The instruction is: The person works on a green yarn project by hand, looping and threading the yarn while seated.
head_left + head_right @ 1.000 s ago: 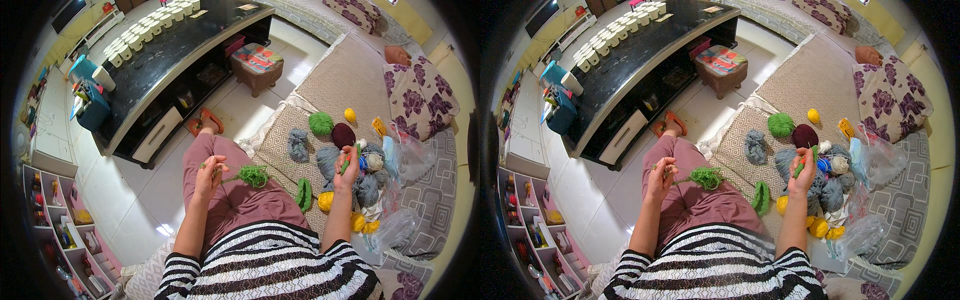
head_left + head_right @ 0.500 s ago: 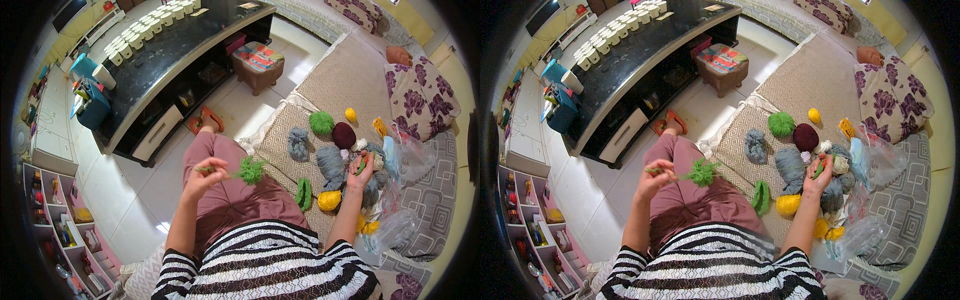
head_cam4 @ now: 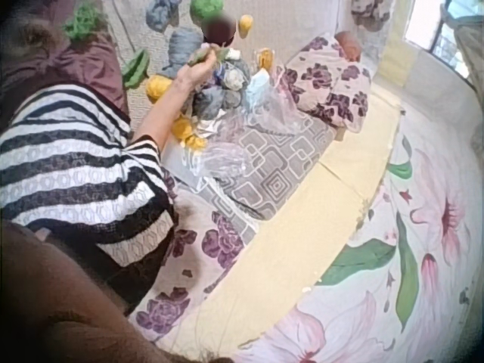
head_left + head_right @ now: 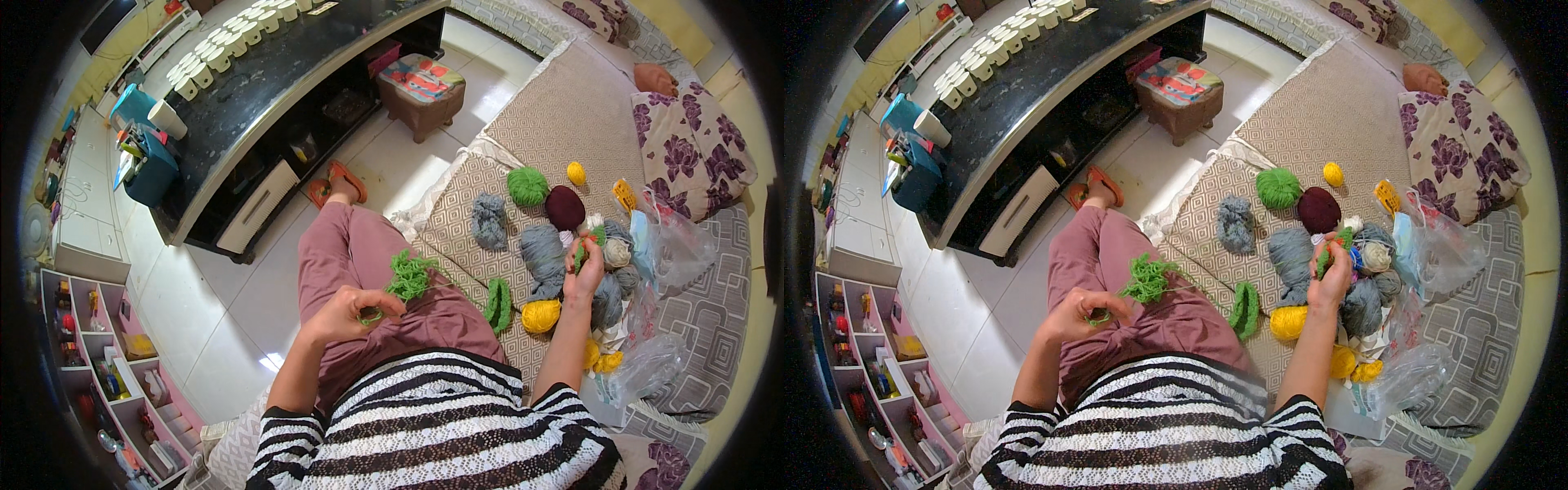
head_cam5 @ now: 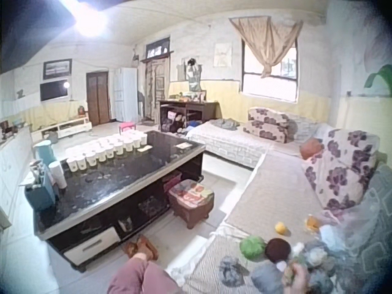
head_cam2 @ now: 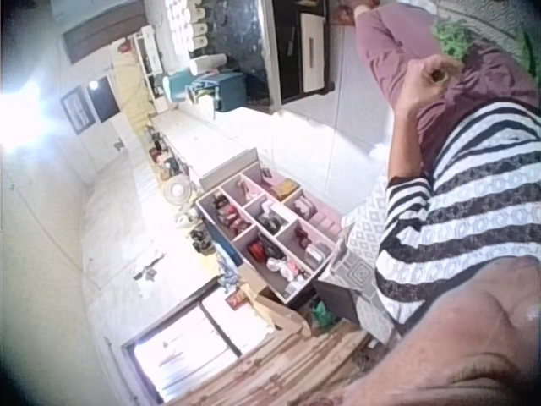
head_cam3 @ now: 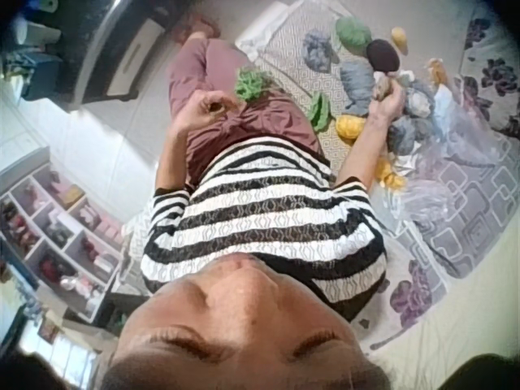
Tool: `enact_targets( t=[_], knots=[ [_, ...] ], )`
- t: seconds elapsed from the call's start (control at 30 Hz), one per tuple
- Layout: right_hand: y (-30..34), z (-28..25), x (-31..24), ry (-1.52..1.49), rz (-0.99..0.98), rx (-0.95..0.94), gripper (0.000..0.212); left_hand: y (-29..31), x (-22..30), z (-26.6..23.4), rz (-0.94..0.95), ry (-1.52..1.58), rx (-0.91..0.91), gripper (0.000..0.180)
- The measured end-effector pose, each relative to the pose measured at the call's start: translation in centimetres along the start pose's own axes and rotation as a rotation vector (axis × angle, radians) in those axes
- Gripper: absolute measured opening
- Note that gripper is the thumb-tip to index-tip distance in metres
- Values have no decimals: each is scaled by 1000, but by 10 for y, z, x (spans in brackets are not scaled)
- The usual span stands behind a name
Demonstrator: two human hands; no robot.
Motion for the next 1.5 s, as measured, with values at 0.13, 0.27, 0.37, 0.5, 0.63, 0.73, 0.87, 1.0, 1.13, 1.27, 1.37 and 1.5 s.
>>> enact_targets(
  t=[0.13,0.27,0.37,0.5,0.63,0.73,0.87,1.0,1.13,1.27,1.37,1.5],
  knots=[
    [12,20,0,182,46,-40,13,0,1,6,-2,-48,-62,30],
    [21,41,10,233,85,-85,13,-1,10,13,-144,-143,-228,31],
    [32,56,30,284,192,-294,18,-3,8,27,-2,-228,-230,23],
    [63,94,63,573,293,-547,17,-10,-1,42,-26,-269,-304,26],
    [85,134,87,910,174,-743,33,-11,-2,48,-36,-277,-339,29],
    [88,137,109,1100,16,-810,32,-7,-8,50,-1,-334,-331,30],
    [82,125,113,969,115,-797,29,4,-2,38,-96,-273,-321,32],
    [79,113,107,761,315,-734,21,22,-15,14,-116,107,-75,27],
    [86,116,106,627,382,-739,16,27,-53,-12,-152,243,352,21],
    [89,121,107,582,387,-747,19,-5,-47,-4,-320,39,323,29],
    [91,125,107,449,431,-765,19,-29,-45,13,-287,-228,258,35],
    [89,121,112,470,469,-721,16,-31,-78,19,-332,74,288,20]
  ],
)
Point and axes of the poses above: each hand's wrist, its own y-axis away from the middle knuckle, its own z-axis out of the palm, x = y × z, the point moved 3 cm from there along -y, towards the middle knuckle, and after that the axes turned 9 degrees about -x, right-handed, at the moved point
